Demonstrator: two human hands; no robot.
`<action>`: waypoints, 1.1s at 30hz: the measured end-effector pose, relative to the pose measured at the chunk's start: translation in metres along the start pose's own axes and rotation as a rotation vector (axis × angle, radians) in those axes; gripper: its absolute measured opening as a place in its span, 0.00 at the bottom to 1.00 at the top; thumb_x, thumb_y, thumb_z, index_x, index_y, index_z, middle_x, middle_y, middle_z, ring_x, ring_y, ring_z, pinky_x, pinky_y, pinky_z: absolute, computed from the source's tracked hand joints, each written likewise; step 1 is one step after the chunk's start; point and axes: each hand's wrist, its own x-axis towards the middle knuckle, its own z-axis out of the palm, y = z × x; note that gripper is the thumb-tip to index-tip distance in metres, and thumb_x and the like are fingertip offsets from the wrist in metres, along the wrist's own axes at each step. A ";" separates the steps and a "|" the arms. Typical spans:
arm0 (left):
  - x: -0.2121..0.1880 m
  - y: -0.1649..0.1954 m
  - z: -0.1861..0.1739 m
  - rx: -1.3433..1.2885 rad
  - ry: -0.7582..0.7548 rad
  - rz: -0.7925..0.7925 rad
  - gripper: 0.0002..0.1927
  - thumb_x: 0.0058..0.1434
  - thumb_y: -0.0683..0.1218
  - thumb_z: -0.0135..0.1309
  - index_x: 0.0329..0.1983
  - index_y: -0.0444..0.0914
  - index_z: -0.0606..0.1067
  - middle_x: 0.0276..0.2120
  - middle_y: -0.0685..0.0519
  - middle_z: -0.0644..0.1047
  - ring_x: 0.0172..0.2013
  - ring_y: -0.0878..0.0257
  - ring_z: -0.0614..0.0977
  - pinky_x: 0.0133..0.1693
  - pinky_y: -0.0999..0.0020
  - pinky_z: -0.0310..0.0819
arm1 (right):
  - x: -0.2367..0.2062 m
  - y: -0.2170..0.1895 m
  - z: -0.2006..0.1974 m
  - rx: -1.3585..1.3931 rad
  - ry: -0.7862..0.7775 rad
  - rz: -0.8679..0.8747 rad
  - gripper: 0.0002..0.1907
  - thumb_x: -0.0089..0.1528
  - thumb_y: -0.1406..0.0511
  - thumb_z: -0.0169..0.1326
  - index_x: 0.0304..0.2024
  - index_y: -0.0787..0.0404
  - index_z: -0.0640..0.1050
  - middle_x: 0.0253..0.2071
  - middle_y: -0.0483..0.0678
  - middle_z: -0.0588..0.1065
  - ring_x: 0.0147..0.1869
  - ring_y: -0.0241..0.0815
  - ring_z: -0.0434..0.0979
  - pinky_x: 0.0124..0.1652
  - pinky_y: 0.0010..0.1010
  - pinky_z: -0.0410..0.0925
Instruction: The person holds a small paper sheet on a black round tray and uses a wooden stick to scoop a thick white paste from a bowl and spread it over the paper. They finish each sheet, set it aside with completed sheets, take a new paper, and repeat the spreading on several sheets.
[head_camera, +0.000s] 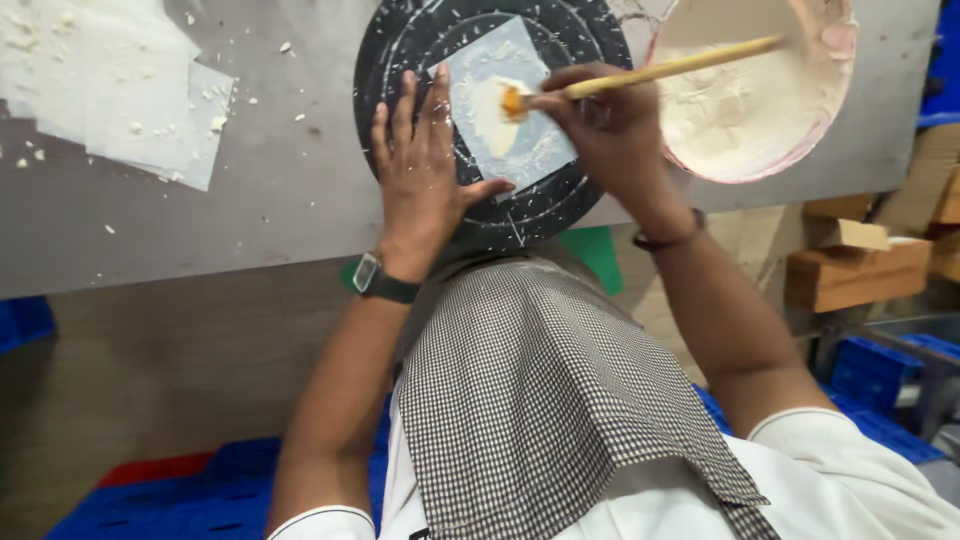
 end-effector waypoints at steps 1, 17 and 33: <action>0.001 0.001 0.000 -0.021 -0.008 -0.013 0.70 0.44 0.73 0.69 0.78 0.34 0.50 0.76 0.49 0.57 0.76 0.50 0.52 0.73 0.42 0.40 | 0.008 -0.004 0.013 -0.178 -0.042 -0.081 0.07 0.69 0.72 0.63 0.48 0.68 0.78 0.44 0.50 0.81 0.47 0.36 0.83 0.43 0.25 0.74; 0.004 -0.006 0.002 -0.054 -0.014 0.004 0.71 0.42 0.74 0.68 0.79 0.35 0.48 0.76 0.51 0.59 0.76 0.51 0.51 0.74 0.45 0.36 | 0.026 -0.032 0.021 -0.672 0.060 -0.222 0.05 0.67 0.71 0.68 0.41 0.60 0.82 0.38 0.47 0.80 0.40 0.45 0.81 0.39 0.35 0.72; 0.008 -0.010 -0.007 0.003 -0.082 0.025 0.70 0.44 0.76 0.66 0.79 0.35 0.51 0.77 0.52 0.56 0.77 0.52 0.51 0.74 0.46 0.37 | -0.002 -0.026 0.003 -0.683 -0.089 -0.316 0.07 0.64 0.70 0.68 0.43 0.59 0.81 0.42 0.47 0.79 0.44 0.47 0.79 0.42 0.37 0.71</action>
